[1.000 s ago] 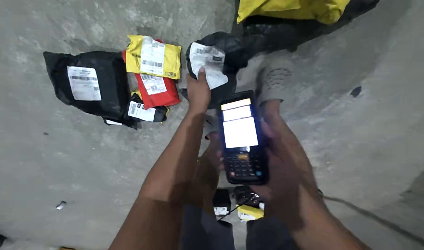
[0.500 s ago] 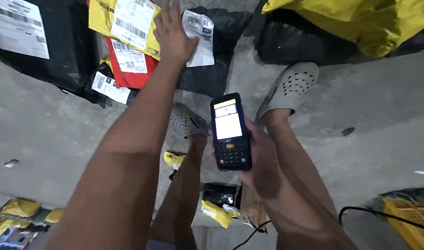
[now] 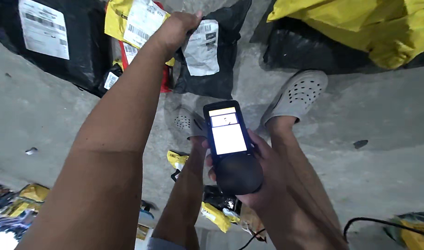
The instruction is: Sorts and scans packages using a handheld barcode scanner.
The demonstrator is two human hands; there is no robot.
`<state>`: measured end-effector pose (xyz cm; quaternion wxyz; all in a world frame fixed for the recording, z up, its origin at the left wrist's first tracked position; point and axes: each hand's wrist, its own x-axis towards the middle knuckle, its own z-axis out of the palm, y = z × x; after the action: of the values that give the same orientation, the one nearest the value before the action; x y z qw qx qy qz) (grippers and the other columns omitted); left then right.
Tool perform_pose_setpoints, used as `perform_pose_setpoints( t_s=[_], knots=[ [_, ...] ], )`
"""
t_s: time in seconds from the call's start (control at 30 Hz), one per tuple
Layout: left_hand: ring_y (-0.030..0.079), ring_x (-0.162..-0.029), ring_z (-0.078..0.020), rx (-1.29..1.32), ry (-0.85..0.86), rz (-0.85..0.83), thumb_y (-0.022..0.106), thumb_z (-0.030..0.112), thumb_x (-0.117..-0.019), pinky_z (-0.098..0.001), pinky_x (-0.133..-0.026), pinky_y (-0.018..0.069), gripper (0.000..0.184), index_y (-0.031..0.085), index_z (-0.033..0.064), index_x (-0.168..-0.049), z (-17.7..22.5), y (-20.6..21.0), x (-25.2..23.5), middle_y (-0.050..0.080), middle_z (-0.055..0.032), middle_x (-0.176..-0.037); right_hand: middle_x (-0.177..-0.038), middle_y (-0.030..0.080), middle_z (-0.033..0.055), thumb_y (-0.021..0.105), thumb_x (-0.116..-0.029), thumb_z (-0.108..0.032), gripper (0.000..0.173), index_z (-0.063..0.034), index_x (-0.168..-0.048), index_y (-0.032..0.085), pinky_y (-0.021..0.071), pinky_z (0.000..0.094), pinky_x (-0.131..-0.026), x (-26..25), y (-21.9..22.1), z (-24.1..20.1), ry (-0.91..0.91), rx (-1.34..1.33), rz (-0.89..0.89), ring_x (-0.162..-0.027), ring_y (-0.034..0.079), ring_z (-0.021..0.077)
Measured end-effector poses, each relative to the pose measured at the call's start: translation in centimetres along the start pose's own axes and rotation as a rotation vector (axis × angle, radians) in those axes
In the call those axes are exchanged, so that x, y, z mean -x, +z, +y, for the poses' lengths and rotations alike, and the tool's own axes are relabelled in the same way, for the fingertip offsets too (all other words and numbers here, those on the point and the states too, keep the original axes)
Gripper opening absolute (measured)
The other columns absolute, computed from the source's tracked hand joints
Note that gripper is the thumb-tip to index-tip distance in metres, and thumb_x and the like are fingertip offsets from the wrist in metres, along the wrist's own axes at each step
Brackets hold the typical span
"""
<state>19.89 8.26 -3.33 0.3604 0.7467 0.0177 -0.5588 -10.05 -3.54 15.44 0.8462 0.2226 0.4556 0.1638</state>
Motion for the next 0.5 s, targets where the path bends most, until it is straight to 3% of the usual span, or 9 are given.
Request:
perform_pose_setpoints(
  t_s=[0.07,0.13,0.2,0.23,0.3,0.4,0.43,0.5],
  knots=[
    [0.068,-0.096,-0.0117,0.004,0.011,0.012,0.042,0.040,-0.1101,-0.0351,-0.085,0.0590,0.040,0.065,0.0080,-0.117,0.0,0.3,0.6,0.068,-0.0040,-0.104,-0.126,0.062,0.0269,0.031,-0.1012,-0.066,0.070,-0.0096,-0.133,0.058,0.0602,0.0494,-0.079,0.4,-0.1,0.2,0.018,-0.038,-0.068,-0.100,0.069,0.0382],
    [0.066,-0.084,-0.0074,0.033,0.050,0.037,0.042,0.038,-0.1103,-0.0293,-0.076,0.0579,0.036,0.065,0.0107,-0.104,0.4,0.6,1.0,0.066,0.0007,-0.091,-0.129,0.061,0.0265,0.032,-0.1005,-0.067,0.070,-0.0103,-0.134,0.057,0.0599,0.0488,-0.080,0.5,0.1,0.3,0.033,-0.045,-0.112,-0.100,0.069,0.0376],
    [0.067,-0.091,-0.0063,0.033,0.074,0.047,0.042,0.037,-0.1107,-0.0283,-0.083,0.0574,0.039,0.067,0.0070,-0.111,1.1,0.6,1.5,0.069,-0.0004,-0.097,-0.131,0.060,0.0263,0.031,-0.1006,-0.067,0.070,-0.0110,-0.135,0.057,0.0601,0.0482,-0.079,0.5,0.3,0.2,0.046,-0.025,-0.121,-0.099,0.069,0.0373],
    [0.067,-0.089,-0.0052,0.009,0.085,0.053,0.040,0.037,-0.1109,-0.0277,-0.082,0.0583,0.039,0.067,0.0084,-0.109,1.3,0.6,1.6,0.069,0.0012,-0.095,-0.131,0.060,0.0263,0.032,-0.1006,-0.067,0.070,-0.0114,-0.135,0.057,0.0602,0.0484,-0.079,0.6,0.3,0.2,0.049,-0.024,-0.116,-0.100,0.069,0.0376],
    [0.066,-0.096,-0.0073,-0.080,0.099,0.048,0.040,0.038,-0.1103,-0.0317,-0.088,0.0569,0.041,0.067,0.0064,-0.115,1.5,0.2,1.6,0.069,-0.0017,-0.103,-0.130,0.060,0.0262,0.031,-0.1012,-0.066,0.068,-0.0123,-0.135,0.056,0.0603,0.0487,-0.078,0.8,0.5,0.0,0.049,-0.023,-0.097,-0.100,0.069,0.0381],
    [0.064,-0.097,-0.0101,-0.261,0.172,0.085,0.051,0.026,-0.1059,-0.0349,-0.090,0.0541,0.028,0.069,0.0049,-0.113,1.5,-0.6,0.9,0.067,-0.0055,-0.106,-0.126,0.062,0.0268,0.028,-0.1026,-0.064,0.067,-0.0118,-0.135,0.056,0.0600,0.0495,-0.078,0.8,1.0,-0.8,0.046,-0.048,-0.039,-0.099,0.069,0.0386],
    [0.064,-0.098,-0.0124,-0.339,0.177,0.118,0.054,0.023,-0.1045,-0.0362,-0.091,0.0536,0.025,0.069,0.0048,-0.114,1.7,-1.0,1.1,0.067,-0.0075,-0.108,-0.123,0.063,0.0262,0.027,-0.1027,-0.064,0.067,-0.0117,-0.134,0.056,0.0603,0.0490,-0.076,0.7,1.4,-1.0,0.052,-0.052,0.001,-0.096,0.070,0.0378],
    [0.063,-0.111,-0.0253,-0.532,0.158,0.209,0.055,0.021,-0.1029,-0.0459,-0.098,0.0521,0.029,0.064,0.0038,-0.125,2.7,-1.4,2.2,0.062,-0.0177,-0.126,-0.121,0.064,0.0243,0.026,-0.1026,-0.063,0.066,-0.0115,-0.133,0.054,0.0605,0.0481,-0.074,0.9,2.1,-1.5,0.039,-0.036,0.065,-0.092,0.070,0.0357]
  ],
)
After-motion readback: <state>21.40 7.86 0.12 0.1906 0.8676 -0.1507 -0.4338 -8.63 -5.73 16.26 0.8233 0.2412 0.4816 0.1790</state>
